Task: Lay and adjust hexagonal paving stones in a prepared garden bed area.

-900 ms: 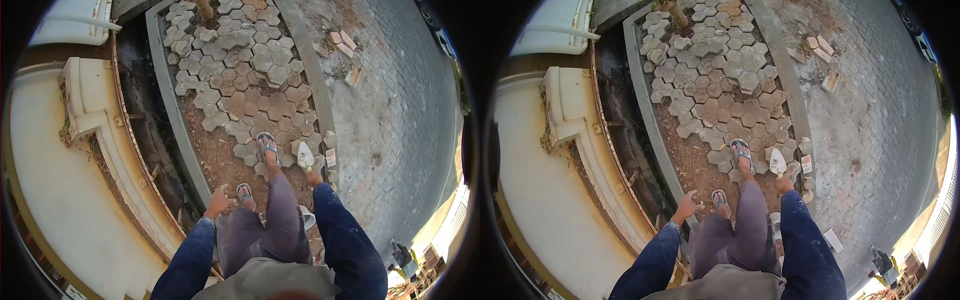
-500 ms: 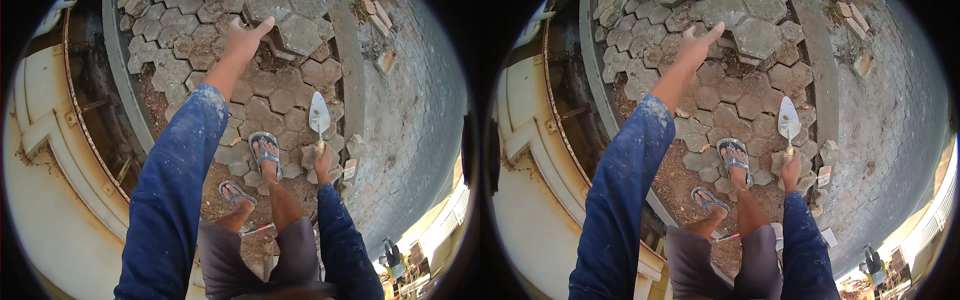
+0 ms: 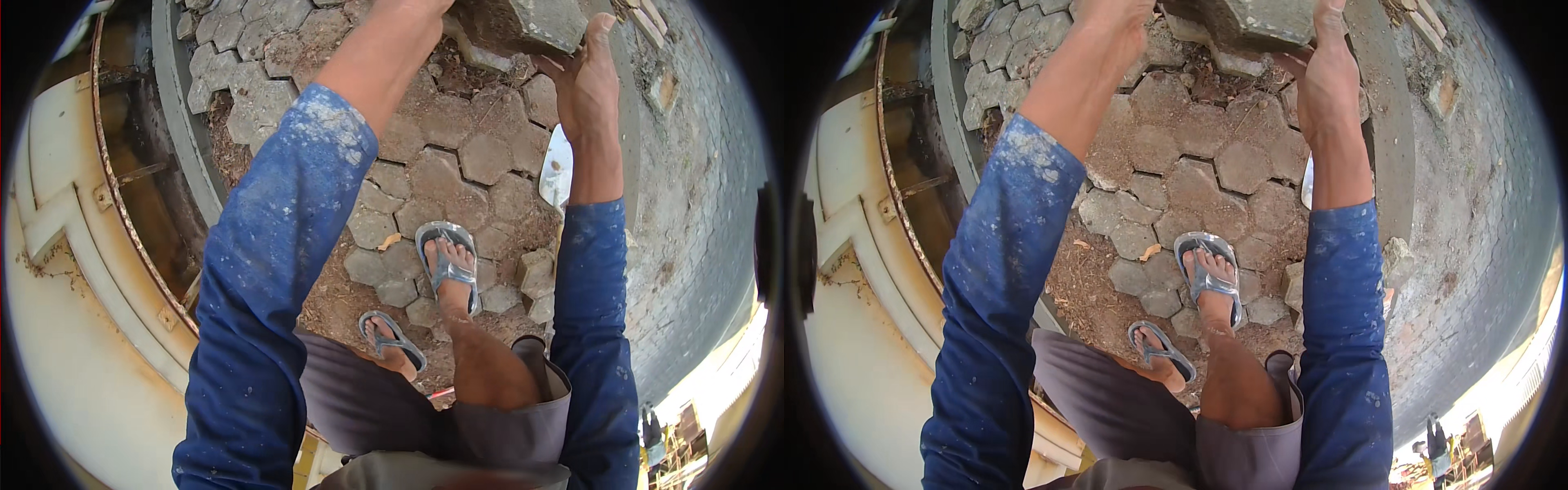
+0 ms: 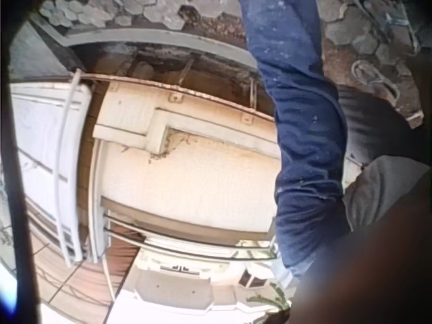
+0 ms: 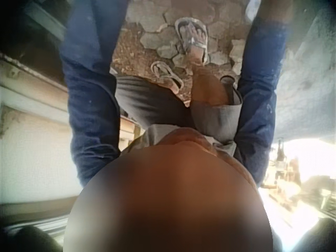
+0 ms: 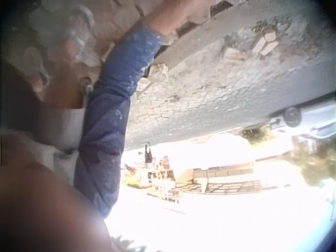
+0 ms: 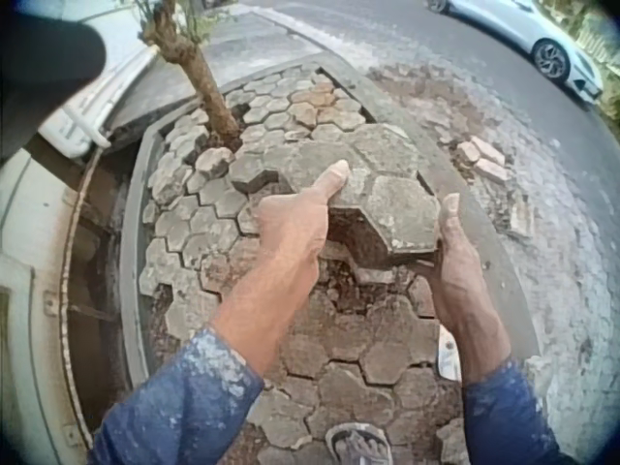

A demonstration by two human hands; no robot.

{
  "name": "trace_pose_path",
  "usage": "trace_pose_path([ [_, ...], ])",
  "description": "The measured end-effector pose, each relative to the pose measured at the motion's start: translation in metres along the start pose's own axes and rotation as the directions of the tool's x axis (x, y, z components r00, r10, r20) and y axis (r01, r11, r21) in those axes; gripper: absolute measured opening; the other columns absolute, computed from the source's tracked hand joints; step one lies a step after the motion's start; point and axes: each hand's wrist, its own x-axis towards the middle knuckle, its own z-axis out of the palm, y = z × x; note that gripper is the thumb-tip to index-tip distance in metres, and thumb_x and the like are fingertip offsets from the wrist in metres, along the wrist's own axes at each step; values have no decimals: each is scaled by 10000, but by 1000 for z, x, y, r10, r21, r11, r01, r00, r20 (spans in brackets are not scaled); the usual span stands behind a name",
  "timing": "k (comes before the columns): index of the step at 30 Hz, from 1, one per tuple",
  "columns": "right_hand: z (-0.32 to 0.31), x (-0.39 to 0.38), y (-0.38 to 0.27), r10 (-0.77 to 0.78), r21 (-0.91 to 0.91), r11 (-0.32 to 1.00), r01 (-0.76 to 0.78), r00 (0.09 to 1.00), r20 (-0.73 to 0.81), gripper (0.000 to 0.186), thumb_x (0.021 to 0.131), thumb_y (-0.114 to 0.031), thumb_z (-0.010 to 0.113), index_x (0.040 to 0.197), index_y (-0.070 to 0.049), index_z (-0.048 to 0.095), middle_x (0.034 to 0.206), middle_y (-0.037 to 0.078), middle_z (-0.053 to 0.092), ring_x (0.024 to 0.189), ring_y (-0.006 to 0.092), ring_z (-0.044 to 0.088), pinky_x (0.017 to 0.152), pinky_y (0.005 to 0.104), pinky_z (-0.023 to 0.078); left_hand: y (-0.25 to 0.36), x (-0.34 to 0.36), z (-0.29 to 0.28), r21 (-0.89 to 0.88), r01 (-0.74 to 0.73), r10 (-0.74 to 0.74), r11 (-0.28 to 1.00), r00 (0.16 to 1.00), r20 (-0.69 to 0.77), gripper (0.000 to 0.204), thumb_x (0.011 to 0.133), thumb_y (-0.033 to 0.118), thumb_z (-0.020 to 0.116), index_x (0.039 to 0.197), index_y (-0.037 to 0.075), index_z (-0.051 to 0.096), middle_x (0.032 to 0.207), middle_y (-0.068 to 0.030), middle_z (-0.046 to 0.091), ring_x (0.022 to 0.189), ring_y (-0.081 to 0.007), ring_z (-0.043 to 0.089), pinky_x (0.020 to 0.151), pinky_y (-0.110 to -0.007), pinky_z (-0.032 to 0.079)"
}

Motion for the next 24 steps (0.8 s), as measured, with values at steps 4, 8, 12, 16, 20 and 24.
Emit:
trace_pose_path([
  [4, 24, -4, -23, 89, 5, 996, -88, 994, -57, 665, 1025, -473, 572, 1450, 22, 445, 1349, 145, 601, 1170, 250, 622, 983, 418, 512, -21, -45, 16, 9, -5, 7, 1000, 974, -224, 1257, 784, 447, 842, 1470, -256, 58, 1495, -349, 420, 1317, -482, 498, 1104, -413, 410],
  [8, 30, -75, -2, 158, -129, 979, -159, 987, -17, 355, 1035, -313, 604, 1251, -36, 555, 1149, 70, 649, 1033, 162, 629, 916, 365, 521, -68, -99, -27, -361, -186, 85, 914, 957, -277, 915, 737, 257, 890, 1235, -201, 273, 1217, -275, 467, 1167, -286, 495, 1071, -415, 374],
  [12, 42, -181, 50, 349, -56, 934, -353, 866, 358, 276, 1014, -259, 643, 1146, -70, 492, 1091, 74, 612, 973, 141, 608, 863, 333, 522, -133, -186, -112, -130, -127, 61, 983, 905, -421, 1000, 728, 265, 905, 1339, -161, 239, 1250, -262, 465, 1211, -302, 499, 1059, -410, 399],
  [16, 85, -255, 116, 540, -310, 840, -446, 633, 554, 562, 830, -274, 860, 1117, -44, 434, 1043, 95, 558, 967, 169, 593, 832, 320, 523, -211, -240, -205, -298, 6, -164, 955, 846, -508, 905, 762, 151, 898, 1335, -109, 247, 1272, -224, 475, 1142, -242, 561, 981, -335, 493],
  [20, 121, -306, 182, 580, -488, 814, -315, 493, 649, 605, 777, -274, 892, 1106, -33, 446, 1045, 86, 537, 1010, 177, 542, 853, 347, 488, -299, -270, -286, -376, 153, -352, 914, 761, -545, 908, 763, 168, 904, 1344, -104, 262, 1260, -221, 524, 1146, -241, 580, 980, -334, 493],
  [24, 130, -324, 217, 623, -675, 738, -10, 397, 674, 660, 706, -286, 929, 1077, -33, 445, 1014, 82, 515, 978, 182, 503, 827, 351, 445, -368, -303, -308, -562, 117, -428, 819, 777, -462, 831, 805, 142, 865, 1365, -79, 292, 1273, -216, 541, 1159, -269, 600, 1010, -406, 510],
])
